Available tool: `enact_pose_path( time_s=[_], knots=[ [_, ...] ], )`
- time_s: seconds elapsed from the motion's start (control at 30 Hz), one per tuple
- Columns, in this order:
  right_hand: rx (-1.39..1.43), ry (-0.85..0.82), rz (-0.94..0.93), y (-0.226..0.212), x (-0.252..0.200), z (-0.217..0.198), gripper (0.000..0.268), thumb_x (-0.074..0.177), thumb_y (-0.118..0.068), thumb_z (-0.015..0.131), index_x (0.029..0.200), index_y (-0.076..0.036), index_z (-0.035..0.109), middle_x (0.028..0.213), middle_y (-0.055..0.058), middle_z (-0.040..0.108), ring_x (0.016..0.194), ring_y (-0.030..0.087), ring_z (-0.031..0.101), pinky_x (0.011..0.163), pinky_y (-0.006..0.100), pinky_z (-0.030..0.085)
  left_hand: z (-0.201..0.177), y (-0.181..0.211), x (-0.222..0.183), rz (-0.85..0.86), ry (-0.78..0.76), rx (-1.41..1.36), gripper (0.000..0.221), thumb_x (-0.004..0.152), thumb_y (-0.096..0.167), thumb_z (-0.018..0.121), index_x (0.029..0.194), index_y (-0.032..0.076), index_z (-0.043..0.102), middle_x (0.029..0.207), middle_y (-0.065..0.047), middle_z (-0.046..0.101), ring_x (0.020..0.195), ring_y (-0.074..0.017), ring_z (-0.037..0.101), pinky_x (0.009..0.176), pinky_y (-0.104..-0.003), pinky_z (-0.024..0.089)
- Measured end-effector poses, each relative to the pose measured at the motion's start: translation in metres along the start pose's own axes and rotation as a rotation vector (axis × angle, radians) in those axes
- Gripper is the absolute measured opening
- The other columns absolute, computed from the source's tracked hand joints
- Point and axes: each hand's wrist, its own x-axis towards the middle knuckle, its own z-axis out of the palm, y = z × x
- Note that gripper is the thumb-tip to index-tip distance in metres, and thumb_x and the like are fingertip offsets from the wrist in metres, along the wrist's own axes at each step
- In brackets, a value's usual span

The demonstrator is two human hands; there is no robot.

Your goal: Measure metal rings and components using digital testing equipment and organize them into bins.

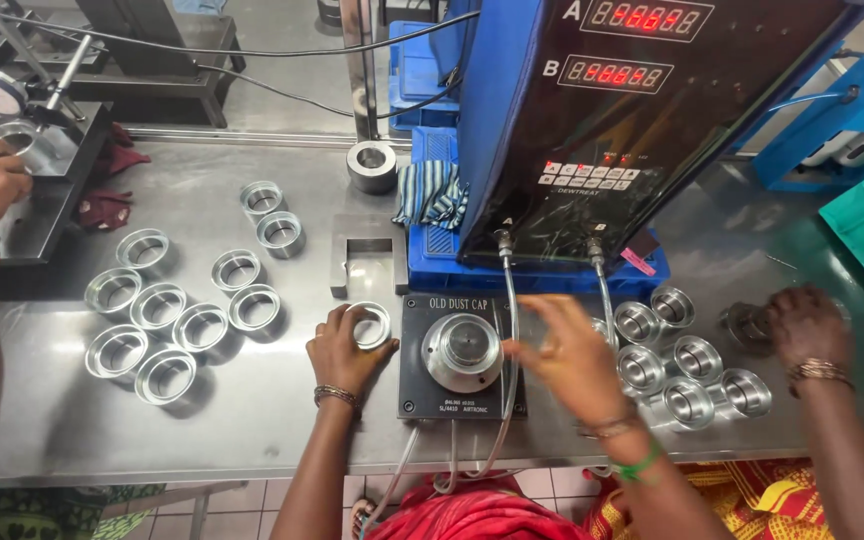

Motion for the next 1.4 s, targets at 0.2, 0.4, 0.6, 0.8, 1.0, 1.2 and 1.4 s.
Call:
enact_pose_path(
  time_s=[0.2,0.4,0.6,0.8,1.0,1.2,1.4],
  knots=[
    [-0.205,0.285,0.251,0.139,-0.062,-0.025,0.036,0.095,-0.044,0.067,0.116,-0.016,0.073,0.105,0.002,0.069,0.07,0.013,0.067,0.062,0.03,0.053,0.012,-0.001,0.009,0.026,0.046,-0.109,0.061,0.057,0.033,0.096,0.109,0.014,0.069,0.138,-0.011,0.05,0.097,-0.0337,0.063,0.085,-0.047,0.053],
    [-0.261,0.056,0.461,0.201,-0.119,0.022,0.044,0.089,-0.046,0.063,0.12,-0.015,0.07,0.13,0.001,0.064,0.056,0.016,0.069,0.057,0.032,0.055,0.032,-0.013,0.024,-0.036,0.121,-0.279,0.065,0.063,0.017,0.094,0.121,0.011,0.064,0.138,-0.014,0.039,0.098,-0.03,0.066,0.086,-0.041,0.058],
    [-0.41,-0.049,0.509,0.195,-0.118,0.037,0.059,0.085,-0.057,0.064,0.122,-0.011,0.063,0.132,0.004,0.056,0.065,0.016,0.073,0.052,0.032,0.058,0.032,-0.003,0.044,-0.107,0.11,-0.284,0.06,0.068,0.018,0.092,0.12,0.01,0.064,0.142,-0.014,0.036,0.099,-0.031,0.067,0.085,-0.041,0.058],
    [-0.471,-0.099,0.556,0.163,-0.103,0.03,0.081,0.075,-0.07,0.067,0.129,-0.012,0.054,0.143,0.01,0.045,0.071,0.024,0.074,0.054,0.033,0.059,0.034,0.001,0.036,0.031,0.2,-0.137,0.045,0.074,0.027,0.089,0.11,0.006,0.072,0.134,-0.018,0.041,0.106,-0.0378,0.059,0.09,-0.047,0.051],
    [-0.474,-0.142,0.647,0.175,-0.097,0.038,0.101,0.072,-0.078,0.06,0.153,-0.023,0.033,0.152,0.012,0.037,0.081,0.03,0.076,0.055,0.04,0.064,-0.005,0.002,-0.001,0.063,0.127,0.077,0.049,0.07,0.05,0.086,0.08,0.005,0.069,0.112,-0.016,0.053,0.105,-0.0372,0.052,0.085,-0.049,0.046],
    [-0.449,-0.143,0.75,0.159,-0.093,0.038,0.099,0.075,-0.075,0.055,0.158,-0.029,0.027,0.154,0.018,0.037,0.087,0.039,0.077,0.061,0.046,0.063,-0.047,-0.046,-0.03,0.046,0.211,0.199,0.047,0.066,0.051,0.085,0.074,0.008,0.07,0.101,-0.014,0.057,0.097,-0.0351,0.055,0.077,-0.049,0.045],
    [-0.503,-0.058,0.659,0.166,-0.098,0.044,0.093,0.078,-0.075,0.058,0.155,-0.029,0.031,0.153,0.02,0.04,0.087,0.043,0.075,0.06,0.05,0.063,-0.072,-0.109,-0.036,-0.1,0.254,0.22,0.048,0.07,0.051,0.087,0.08,0.007,0.072,0.113,-0.015,0.06,0.106,-0.0371,0.056,0.086,-0.049,0.05]
  ],
)
